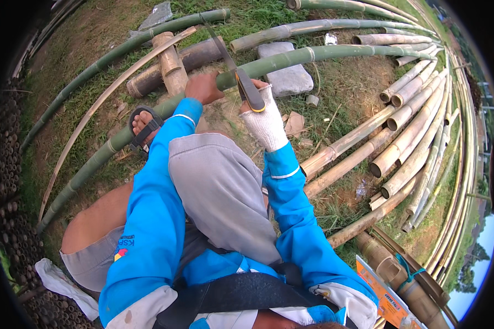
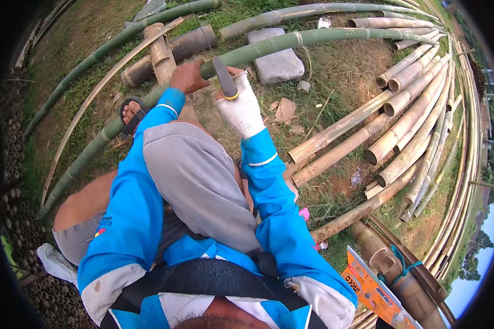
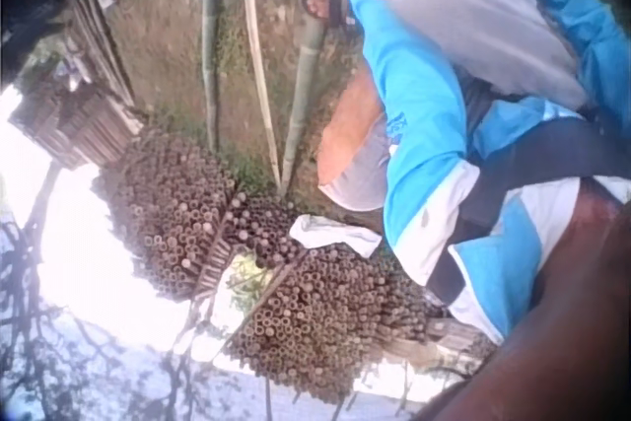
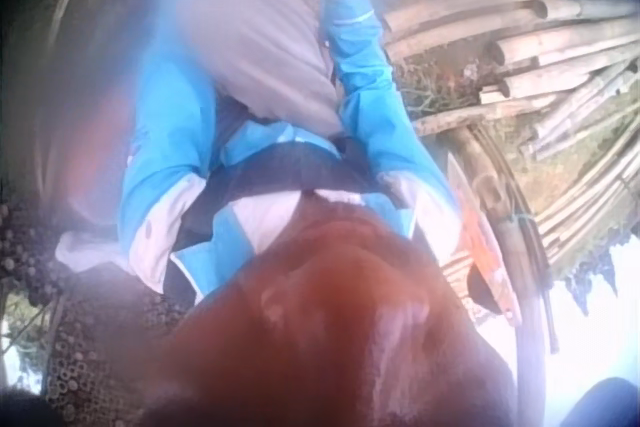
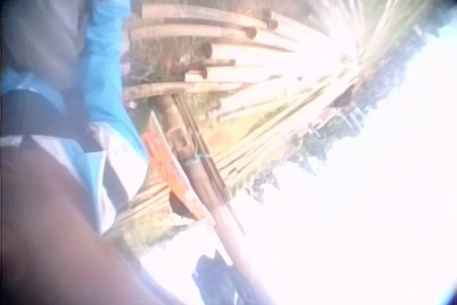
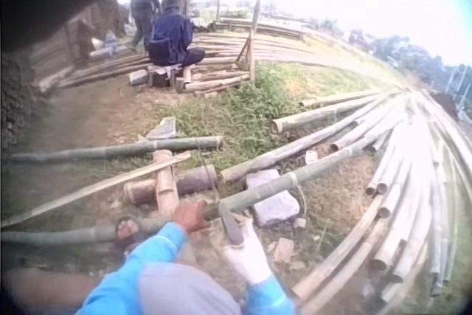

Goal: The person sits on the ground and uses a hand saw to cut long bamboo poles into shorter sections. They position each pole on a wooden support, saw through it, and then move the cut pieces aside.

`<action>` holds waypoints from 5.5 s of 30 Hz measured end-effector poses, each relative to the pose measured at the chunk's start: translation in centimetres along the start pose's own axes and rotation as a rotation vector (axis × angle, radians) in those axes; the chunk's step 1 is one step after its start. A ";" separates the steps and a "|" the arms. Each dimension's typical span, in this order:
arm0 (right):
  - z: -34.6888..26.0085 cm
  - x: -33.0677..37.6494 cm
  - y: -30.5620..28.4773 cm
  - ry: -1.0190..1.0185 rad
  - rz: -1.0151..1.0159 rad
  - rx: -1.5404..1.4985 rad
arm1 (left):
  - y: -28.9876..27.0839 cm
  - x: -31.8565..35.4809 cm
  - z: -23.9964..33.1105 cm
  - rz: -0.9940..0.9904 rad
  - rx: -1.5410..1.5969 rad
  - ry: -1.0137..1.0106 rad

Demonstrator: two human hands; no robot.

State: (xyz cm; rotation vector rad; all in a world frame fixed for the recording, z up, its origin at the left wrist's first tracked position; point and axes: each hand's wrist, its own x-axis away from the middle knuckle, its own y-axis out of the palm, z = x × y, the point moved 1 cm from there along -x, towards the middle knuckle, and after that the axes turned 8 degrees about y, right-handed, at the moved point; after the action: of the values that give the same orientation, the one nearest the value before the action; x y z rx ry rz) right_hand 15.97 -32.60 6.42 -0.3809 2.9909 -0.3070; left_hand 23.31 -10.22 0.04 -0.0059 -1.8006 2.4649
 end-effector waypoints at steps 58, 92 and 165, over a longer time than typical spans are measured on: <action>2.7 2.3 -0.3 -0.067 0.009 0.119 | 0.7 0.3 -0.5 0.010 0.073 0.071; -2.2 27.2 -9.8 0.256 -0.120 0.341 | 0.2 0.2 -2.2 -0.141 0.110 0.049; 2.3 -1.0 0.6 0.102 -0.022 0.114 | -0.3 -0.1 -0.5 -0.029 0.075 0.006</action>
State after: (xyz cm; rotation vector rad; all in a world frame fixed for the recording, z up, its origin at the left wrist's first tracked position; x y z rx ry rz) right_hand 17.12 -32.16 4.08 -0.3981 3.0515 -0.5116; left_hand 23.46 -9.69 0.16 0.0182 -1.6921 2.5084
